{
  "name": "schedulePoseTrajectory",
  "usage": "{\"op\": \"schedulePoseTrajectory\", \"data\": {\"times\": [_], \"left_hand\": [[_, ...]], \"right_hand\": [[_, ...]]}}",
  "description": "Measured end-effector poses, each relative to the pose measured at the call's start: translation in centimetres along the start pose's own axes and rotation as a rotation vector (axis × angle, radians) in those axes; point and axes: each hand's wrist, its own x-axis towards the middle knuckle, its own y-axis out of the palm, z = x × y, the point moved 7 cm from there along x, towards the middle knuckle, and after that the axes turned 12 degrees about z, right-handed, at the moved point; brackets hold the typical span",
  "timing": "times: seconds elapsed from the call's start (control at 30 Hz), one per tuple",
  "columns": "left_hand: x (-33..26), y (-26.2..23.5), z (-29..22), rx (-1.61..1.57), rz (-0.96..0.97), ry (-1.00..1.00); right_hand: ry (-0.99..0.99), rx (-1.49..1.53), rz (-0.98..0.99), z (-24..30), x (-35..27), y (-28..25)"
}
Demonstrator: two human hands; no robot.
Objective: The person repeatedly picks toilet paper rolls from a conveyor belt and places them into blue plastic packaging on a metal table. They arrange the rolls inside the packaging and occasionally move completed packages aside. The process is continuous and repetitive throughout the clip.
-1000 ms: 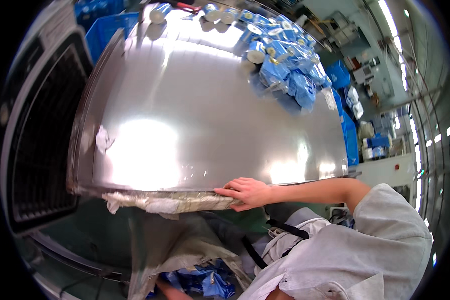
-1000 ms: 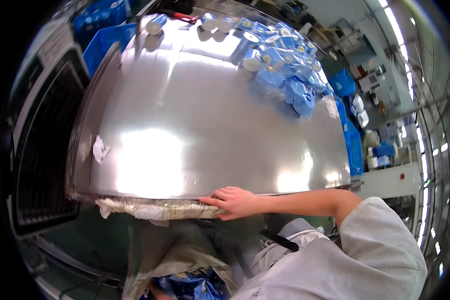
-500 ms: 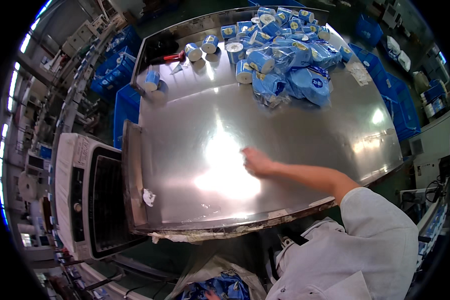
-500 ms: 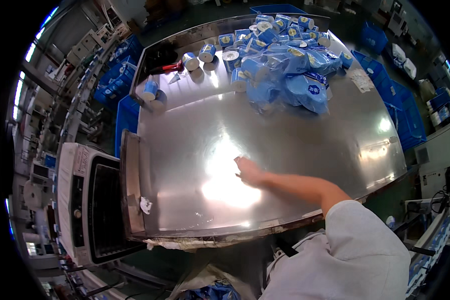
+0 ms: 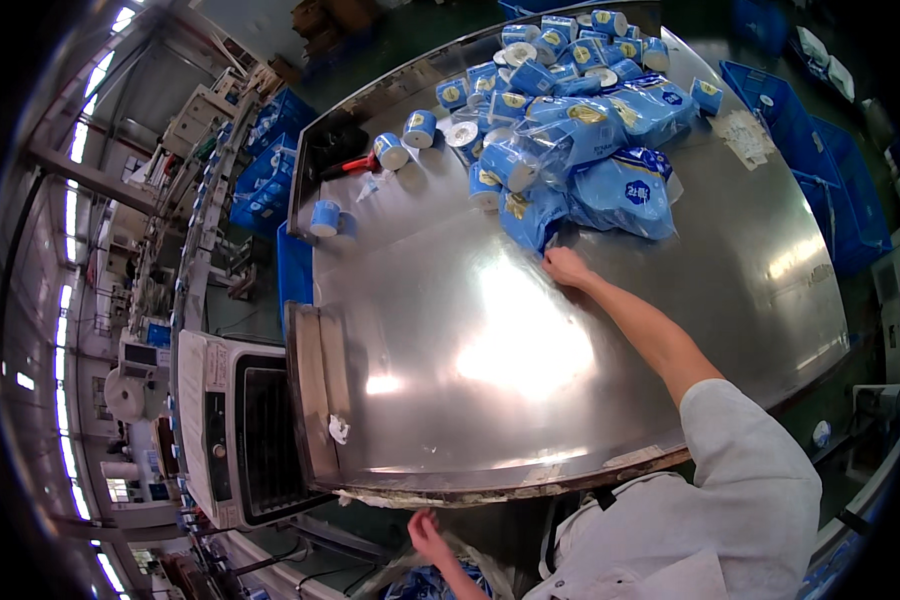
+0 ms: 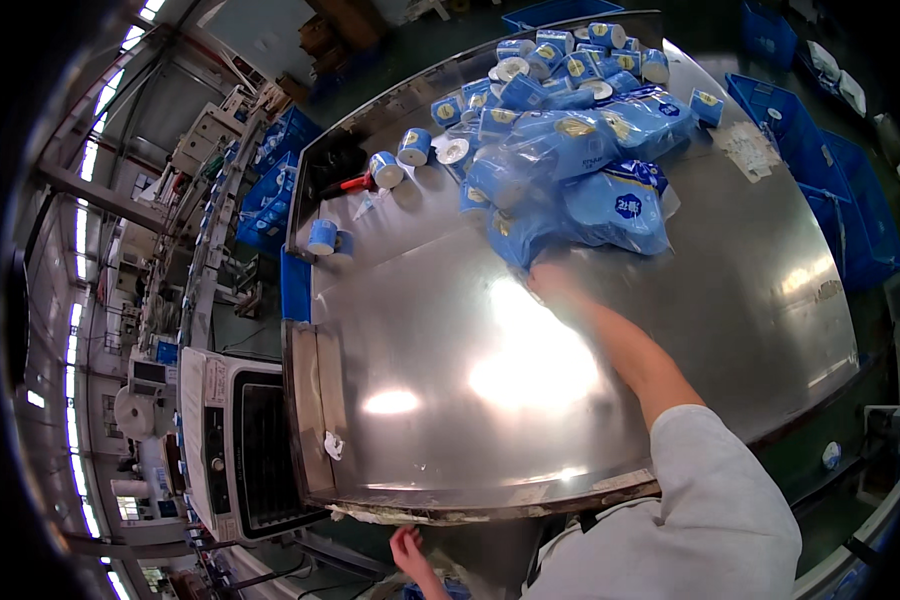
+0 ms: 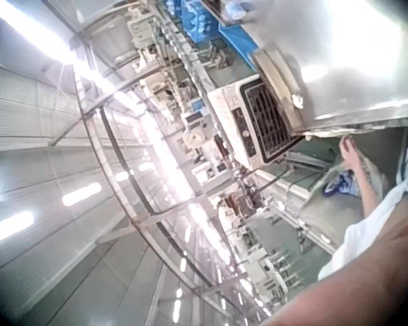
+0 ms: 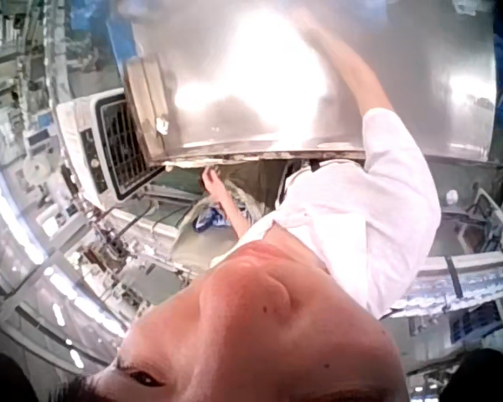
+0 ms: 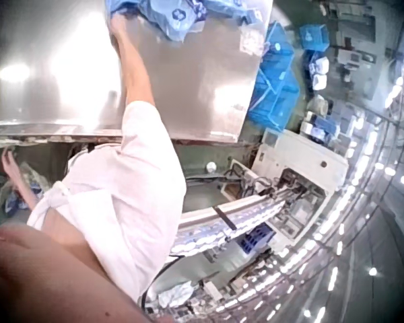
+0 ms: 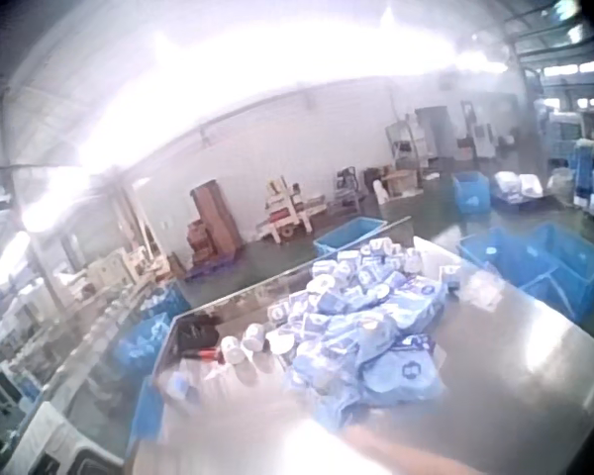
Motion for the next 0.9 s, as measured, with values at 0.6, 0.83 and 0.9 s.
{"op": "schedulePoseTrajectory", "data": {"times": [0.6, 0.83, 0.9], "left_hand": [[3.7, 31.6, -1.6, 0.662, 1.004, -0.008], [14.3, 14.1, -0.6, 0.819, 0.578, 0.264], [16.0, 6.9, -2.2, 0.939, 0.501, 0.041]], "right_hand": [[-0.403, 0.342, 0.735, 17.9, -33.4, -0.8], [0.449, -0.175, -0.091, -10.7, -16.4, -12.3], [0.687, -0.077, 0.068, -10.9, -14.8, -11.3]]}}
